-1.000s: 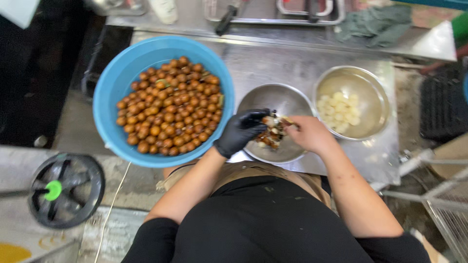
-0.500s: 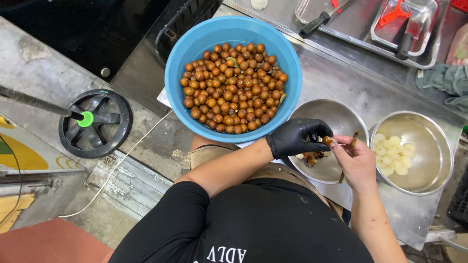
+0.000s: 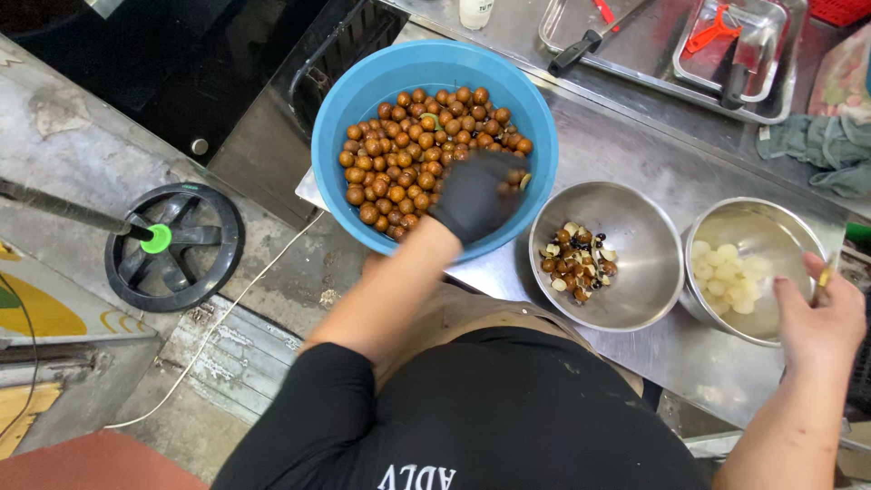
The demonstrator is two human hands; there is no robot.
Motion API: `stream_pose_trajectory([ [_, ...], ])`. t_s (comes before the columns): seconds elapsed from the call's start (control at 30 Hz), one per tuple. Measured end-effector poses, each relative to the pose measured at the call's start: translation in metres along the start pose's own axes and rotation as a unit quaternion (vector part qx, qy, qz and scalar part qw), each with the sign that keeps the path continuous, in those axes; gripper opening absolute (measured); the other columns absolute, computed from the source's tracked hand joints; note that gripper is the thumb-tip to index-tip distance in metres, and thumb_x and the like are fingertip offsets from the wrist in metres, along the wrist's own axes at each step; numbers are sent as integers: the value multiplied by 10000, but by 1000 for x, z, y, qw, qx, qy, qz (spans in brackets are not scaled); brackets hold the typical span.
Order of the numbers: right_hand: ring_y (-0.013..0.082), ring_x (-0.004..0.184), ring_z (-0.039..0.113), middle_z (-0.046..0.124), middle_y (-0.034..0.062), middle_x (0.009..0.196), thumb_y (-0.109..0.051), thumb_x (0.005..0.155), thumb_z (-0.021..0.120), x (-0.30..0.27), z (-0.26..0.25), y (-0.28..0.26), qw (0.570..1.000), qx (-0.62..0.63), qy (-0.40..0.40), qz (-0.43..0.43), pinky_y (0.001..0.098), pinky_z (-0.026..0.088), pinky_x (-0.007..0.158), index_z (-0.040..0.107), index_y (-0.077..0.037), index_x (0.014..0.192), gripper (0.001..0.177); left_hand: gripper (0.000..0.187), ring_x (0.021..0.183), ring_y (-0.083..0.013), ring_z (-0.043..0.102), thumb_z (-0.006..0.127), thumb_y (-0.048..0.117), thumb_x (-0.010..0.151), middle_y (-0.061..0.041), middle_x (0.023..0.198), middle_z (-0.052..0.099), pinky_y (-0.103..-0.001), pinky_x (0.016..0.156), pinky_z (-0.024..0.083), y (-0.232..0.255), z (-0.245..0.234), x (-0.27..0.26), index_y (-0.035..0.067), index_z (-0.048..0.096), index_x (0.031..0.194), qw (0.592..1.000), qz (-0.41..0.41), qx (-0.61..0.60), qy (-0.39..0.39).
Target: The person peels small brown fruits by hand, placing the peeled fruit into one bowl and the discarded skins into another bowl.
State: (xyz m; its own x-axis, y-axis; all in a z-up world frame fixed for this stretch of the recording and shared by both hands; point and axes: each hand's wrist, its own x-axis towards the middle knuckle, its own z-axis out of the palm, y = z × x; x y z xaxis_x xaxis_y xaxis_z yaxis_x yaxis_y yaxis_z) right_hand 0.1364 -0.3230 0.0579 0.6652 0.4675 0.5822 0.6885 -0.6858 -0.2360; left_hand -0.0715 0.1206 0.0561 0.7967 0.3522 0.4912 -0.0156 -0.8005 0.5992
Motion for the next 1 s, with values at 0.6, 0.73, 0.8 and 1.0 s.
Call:
stream_pose_trajectory([
  [0.6, 146, 861, 556, 675, 65, 1120, -223, 1085, 392, -19, 19, -168, 881, 373, -270, 109, 298, 488, 822, 623, -62, 1367, 399, 489, 933, -381, 701, 749, 475, 793, -181, 969, 741, -510, 814, 553, -55, -63, -13, 108, 728, 1115, 939, -185, 181, -227],
  [0.73, 124, 1040, 650, 722, 59, 1068, -163, 1054, 468, -21, 17, -173, 883, 354, -288, 112, 301, 488, 970, 661, -64, 1339, 358, 404, 1049, -326, 696, 760, 285, 862, -161, 1131, 733, -440, 904, 550, -34, -58, -15, 108, 709, 1222, 972, -112, 51, -199],
  [0.8, 118, 972, 667, 739, 42, 1014, -146, 1033, 505, -20, 16, -182, 865, 372, -302, 152, 294, 518, 908, 663, -81, 1341, 352, 408, 1097, -291, 694, 773, 200, 878, -155, 1205, 719, -390, 931, 554, -25, -52, -10, 78, 686, 1257, 986, -56, -88, -134],
  [1.0, 96, 799, 673, 736, 26, 836, -93, 992, 578, 0, 6, -192, 861, 401, -286, 130, 256, 536, 789, 624, -124, 1420, 432, 475, 1245, -191, 644, 672, -21, 932, -117, 1384, 639, -306, 1076, 524, 15, 25, -4, 8, 596, 1400, 659, -260, -689, -156],
])
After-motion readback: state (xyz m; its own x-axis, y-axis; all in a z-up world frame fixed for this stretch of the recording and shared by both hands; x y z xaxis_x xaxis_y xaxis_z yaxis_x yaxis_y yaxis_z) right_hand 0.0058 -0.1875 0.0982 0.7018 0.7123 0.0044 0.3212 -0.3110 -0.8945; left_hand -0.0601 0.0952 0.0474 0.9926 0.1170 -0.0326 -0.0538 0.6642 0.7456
